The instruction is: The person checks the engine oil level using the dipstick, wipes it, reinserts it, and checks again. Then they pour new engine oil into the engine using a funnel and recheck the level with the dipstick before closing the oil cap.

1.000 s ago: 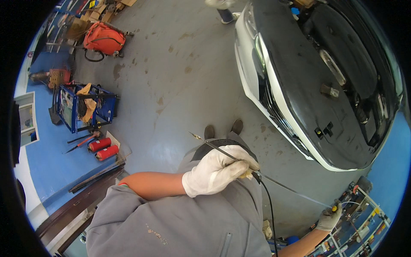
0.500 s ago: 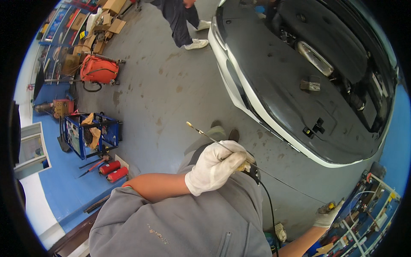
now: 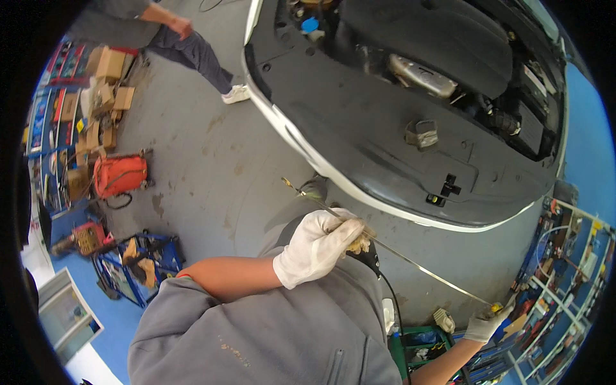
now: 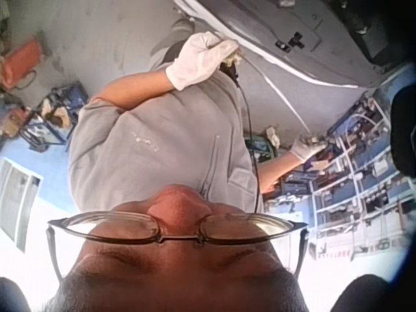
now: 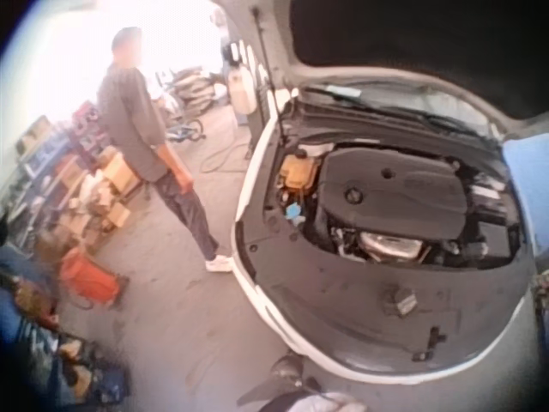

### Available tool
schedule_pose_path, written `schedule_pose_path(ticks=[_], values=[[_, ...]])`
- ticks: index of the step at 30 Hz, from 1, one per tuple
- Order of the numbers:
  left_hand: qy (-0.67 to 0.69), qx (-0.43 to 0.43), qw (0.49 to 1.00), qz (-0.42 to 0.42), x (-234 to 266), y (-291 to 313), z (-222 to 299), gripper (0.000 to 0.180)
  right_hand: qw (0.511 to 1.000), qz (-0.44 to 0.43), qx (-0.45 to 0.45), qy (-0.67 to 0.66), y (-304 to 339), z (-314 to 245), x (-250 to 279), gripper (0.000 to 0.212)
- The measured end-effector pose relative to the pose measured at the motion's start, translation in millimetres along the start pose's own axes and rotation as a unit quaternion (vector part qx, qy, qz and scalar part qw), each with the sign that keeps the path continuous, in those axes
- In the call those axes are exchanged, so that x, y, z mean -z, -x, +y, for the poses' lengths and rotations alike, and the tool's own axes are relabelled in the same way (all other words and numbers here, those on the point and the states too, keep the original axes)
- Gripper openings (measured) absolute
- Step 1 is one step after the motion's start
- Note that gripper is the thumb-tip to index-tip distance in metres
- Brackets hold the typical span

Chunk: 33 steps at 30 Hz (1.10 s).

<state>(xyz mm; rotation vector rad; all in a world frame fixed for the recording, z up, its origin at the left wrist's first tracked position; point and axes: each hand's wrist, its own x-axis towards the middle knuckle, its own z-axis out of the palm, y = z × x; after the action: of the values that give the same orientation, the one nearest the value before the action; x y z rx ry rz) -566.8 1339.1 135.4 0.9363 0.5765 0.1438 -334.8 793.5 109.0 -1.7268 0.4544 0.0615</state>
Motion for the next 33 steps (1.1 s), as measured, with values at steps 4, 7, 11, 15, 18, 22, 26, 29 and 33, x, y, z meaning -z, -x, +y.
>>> schedule_pose_path(ticks=[4, 7, 11, 15, 18, 22, 26, 29, 33], values=[[0.029, 0.040, 0.997, -0.055, 2, -48, 35, 0.034, 0.964, -0.052, -0.005, -0.262, 50, -37, -92, 0.035], [0.026, 0.047, 0.995, -0.089, 0, -78, 59, 0.031, 0.926, -0.214, -0.027, -0.310, 93, -52, -165, 0.035], [0.041, 0.041, 0.990, -0.131, 0, -105, 82, 0.029, 0.959, -0.081, -0.067, -0.262, 151, -68, -269, 0.026], [0.062, 0.038, 0.986, -0.150, 1, -112, 95, 0.028, 0.913, -0.343, 0.039, -0.217, 174, -101, -344, 0.032], [0.072, 0.043, 0.989, -0.121, 6, -107, 101, 0.027, 0.898, -0.374, 0.057, -0.224, 180, -116, -373, 0.037], [0.100, 0.041, 0.988, -0.108, 16, -96, 93, 0.031, 0.875, -0.430, 0.089, -0.204, 165, -124, -384, 0.035], [-0.116, -0.007, 0.989, -0.090, 24, -87, 62, 0.027, 0.859, -0.455, 0.100, -0.212, 144, -126, -369, 0.031], [-0.437, -0.209, 0.875, -0.024, 21, -124, 29, 0.030, 0.861, -0.439, 0.137, -0.218, 130, -133, -340, 0.029], [-0.685, -0.225, 0.692, -0.033, -3, -218, -10, 0.043, 0.875, -0.369, 0.134, -0.285, 128, -134, -286, 0.027]])
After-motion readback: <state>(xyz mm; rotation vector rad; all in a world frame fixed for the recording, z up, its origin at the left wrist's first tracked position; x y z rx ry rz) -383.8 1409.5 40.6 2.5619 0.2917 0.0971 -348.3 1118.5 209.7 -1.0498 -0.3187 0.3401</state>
